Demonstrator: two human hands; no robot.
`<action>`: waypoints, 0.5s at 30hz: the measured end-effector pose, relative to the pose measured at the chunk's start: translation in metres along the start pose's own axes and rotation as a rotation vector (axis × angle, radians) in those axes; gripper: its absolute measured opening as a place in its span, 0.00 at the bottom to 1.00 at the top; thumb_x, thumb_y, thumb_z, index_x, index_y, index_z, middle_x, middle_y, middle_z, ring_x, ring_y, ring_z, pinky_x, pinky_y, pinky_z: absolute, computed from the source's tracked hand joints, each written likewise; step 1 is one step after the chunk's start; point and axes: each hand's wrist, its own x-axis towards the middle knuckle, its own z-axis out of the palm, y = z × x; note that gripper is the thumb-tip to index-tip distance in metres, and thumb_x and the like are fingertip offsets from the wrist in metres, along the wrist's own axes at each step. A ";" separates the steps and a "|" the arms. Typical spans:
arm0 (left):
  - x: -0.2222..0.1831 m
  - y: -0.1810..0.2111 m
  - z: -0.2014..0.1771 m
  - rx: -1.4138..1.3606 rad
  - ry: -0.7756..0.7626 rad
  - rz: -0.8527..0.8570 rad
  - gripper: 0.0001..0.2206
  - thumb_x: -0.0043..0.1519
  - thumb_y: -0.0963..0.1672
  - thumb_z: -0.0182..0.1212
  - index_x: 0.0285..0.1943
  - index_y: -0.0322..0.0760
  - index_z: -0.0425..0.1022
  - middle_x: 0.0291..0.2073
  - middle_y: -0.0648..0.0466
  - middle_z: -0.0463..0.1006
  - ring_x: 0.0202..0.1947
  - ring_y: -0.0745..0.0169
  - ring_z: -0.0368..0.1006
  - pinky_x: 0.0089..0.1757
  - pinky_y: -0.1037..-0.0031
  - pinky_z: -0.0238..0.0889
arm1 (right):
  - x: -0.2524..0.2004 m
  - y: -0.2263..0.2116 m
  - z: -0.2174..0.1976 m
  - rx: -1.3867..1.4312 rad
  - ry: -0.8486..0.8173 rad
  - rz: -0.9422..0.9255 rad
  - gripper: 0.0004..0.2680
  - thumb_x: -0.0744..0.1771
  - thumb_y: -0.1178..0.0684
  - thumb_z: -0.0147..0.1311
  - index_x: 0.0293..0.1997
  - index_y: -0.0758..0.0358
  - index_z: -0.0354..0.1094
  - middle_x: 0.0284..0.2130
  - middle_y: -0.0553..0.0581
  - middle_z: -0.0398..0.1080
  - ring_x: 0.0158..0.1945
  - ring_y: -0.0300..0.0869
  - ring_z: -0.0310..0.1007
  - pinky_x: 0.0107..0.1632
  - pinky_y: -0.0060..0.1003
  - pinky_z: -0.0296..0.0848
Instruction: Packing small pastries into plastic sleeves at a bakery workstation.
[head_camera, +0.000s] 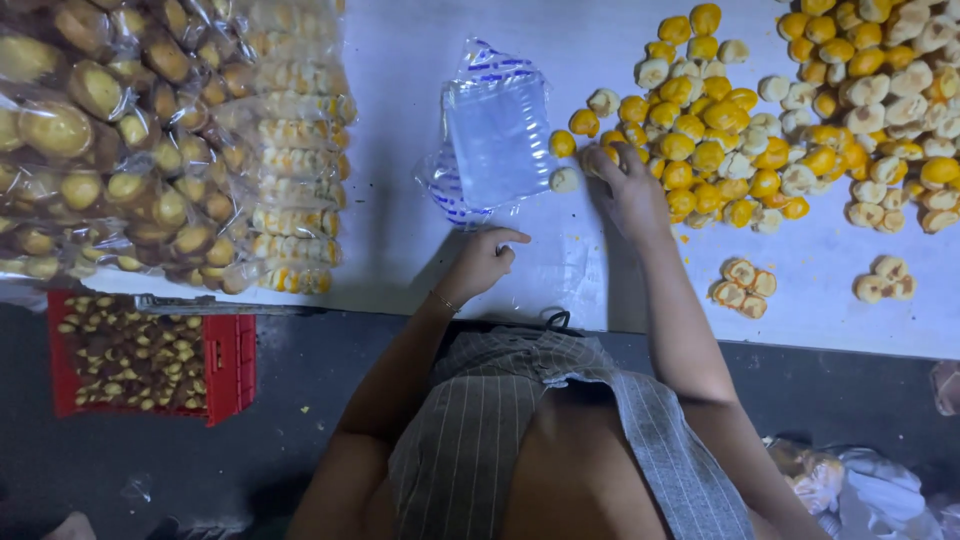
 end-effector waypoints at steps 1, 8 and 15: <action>0.002 -0.005 -0.001 -0.001 0.006 -0.001 0.18 0.62 0.36 0.48 0.57 0.34 0.80 0.36 0.42 0.81 0.26 0.62 0.79 0.28 0.80 0.71 | 0.004 -0.010 -0.011 0.002 -0.001 -0.006 0.23 0.63 0.59 0.62 0.66 0.44 0.65 0.59 0.61 0.64 0.46 0.69 0.77 0.44 0.62 0.81; 0.003 -0.005 0.008 0.093 0.004 -0.069 0.18 0.61 0.38 0.51 0.58 0.39 0.80 0.25 0.49 0.81 0.25 0.62 0.79 0.29 0.76 0.71 | 0.013 -0.037 -0.007 0.588 0.196 -0.203 0.22 0.63 0.60 0.65 0.64 0.51 0.66 0.60 0.62 0.65 0.53 0.67 0.74 0.51 0.61 0.75; -0.020 0.023 0.012 0.185 0.121 -0.163 0.18 0.60 0.40 0.53 0.56 0.48 0.82 0.24 0.53 0.83 0.26 0.66 0.79 0.31 0.77 0.72 | 0.007 -0.027 -0.022 0.675 0.192 -0.310 0.21 0.65 0.61 0.65 0.65 0.57 0.63 0.60 0.64 0.61 0.56 0.69 0.72 0.53 0.60 0.75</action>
